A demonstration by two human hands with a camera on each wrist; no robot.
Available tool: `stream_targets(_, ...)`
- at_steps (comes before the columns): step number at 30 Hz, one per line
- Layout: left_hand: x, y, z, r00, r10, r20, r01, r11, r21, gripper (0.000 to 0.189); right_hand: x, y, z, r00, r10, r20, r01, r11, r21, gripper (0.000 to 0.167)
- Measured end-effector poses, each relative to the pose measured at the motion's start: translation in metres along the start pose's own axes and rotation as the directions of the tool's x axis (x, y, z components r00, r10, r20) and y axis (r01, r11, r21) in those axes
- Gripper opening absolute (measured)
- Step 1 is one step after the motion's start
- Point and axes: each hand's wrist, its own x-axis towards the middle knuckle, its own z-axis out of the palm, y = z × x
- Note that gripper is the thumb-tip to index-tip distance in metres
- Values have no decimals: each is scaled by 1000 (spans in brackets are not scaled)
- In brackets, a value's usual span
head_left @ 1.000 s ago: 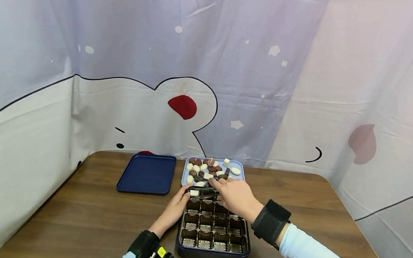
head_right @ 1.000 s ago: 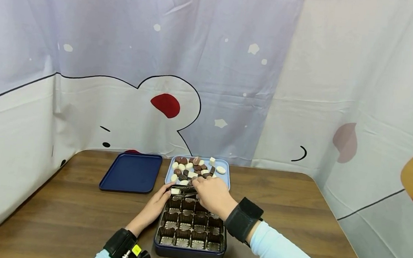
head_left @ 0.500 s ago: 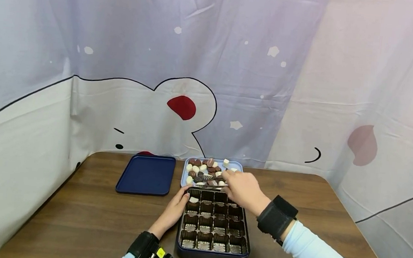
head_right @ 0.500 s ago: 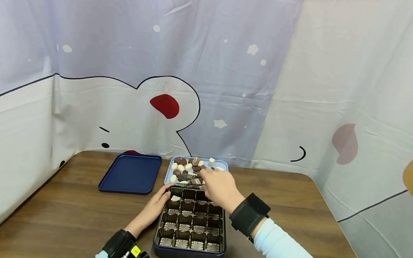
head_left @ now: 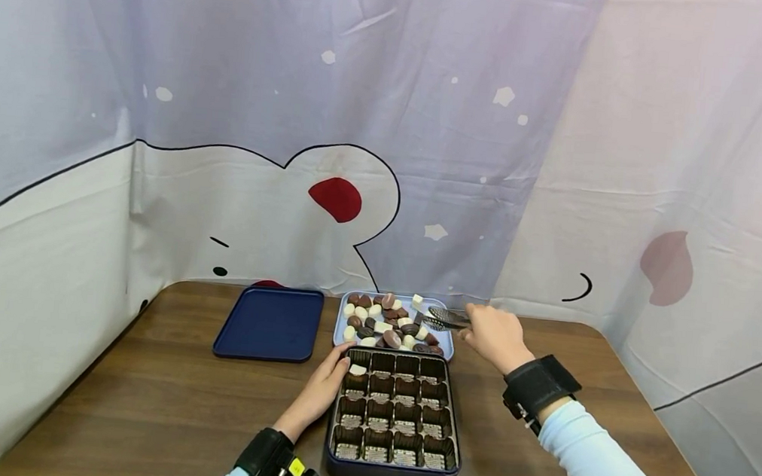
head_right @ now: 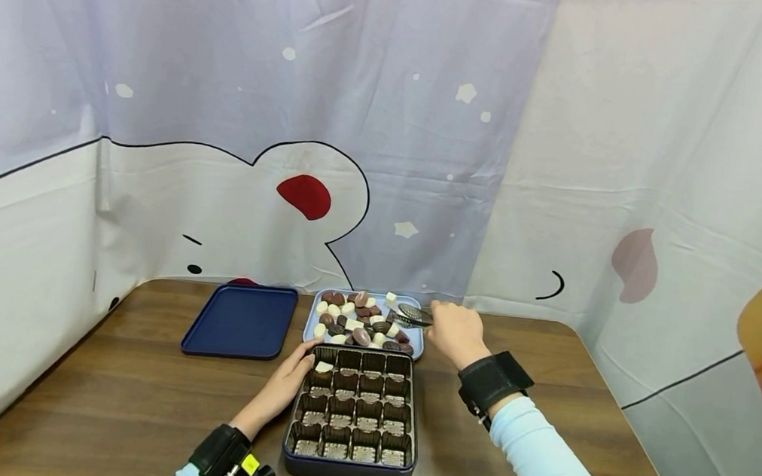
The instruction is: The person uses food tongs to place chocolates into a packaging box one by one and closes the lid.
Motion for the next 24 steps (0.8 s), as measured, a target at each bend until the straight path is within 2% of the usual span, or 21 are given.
stream_targets(5, -7, 18, -2, 1000, -9, 11, 10, 999, -40, 43, -4, 4, 12, 989, 77, 125, -83, 995, 48, 23)
stream_targets(7, -7, 18, -1, 1000, -7, 6, 7, 1000, -28, 43, -4, 4, 16, 984, 92, 149, -102, 993, 61, 21)
stream_targets(10, -3, 7, 1, 1000, -1, -3, 1, 1000, -2, 43, -4, 3, 23, 978, 106, 181, -119, 991, 62, 21)
stream_targets(14, 1, -5, 2, 1000, 9, -1, -9, 1000, 12, 44, -3, 2, 30, 972, 130, 197, -143, 988, 55, 20)
stream_targets(19, 2, -7, 3, 998, 58, -17, -58, 998, 16, 42, -2, 0, 32, 976, 132, 173, -143, 988, 57, 18)
stream_targets(24, -7, 17, -2, 998, 66, -17, -66, 998, 11, 40, -3, -1, 32, 980, 124, 155, -134, 990, 54, 13)
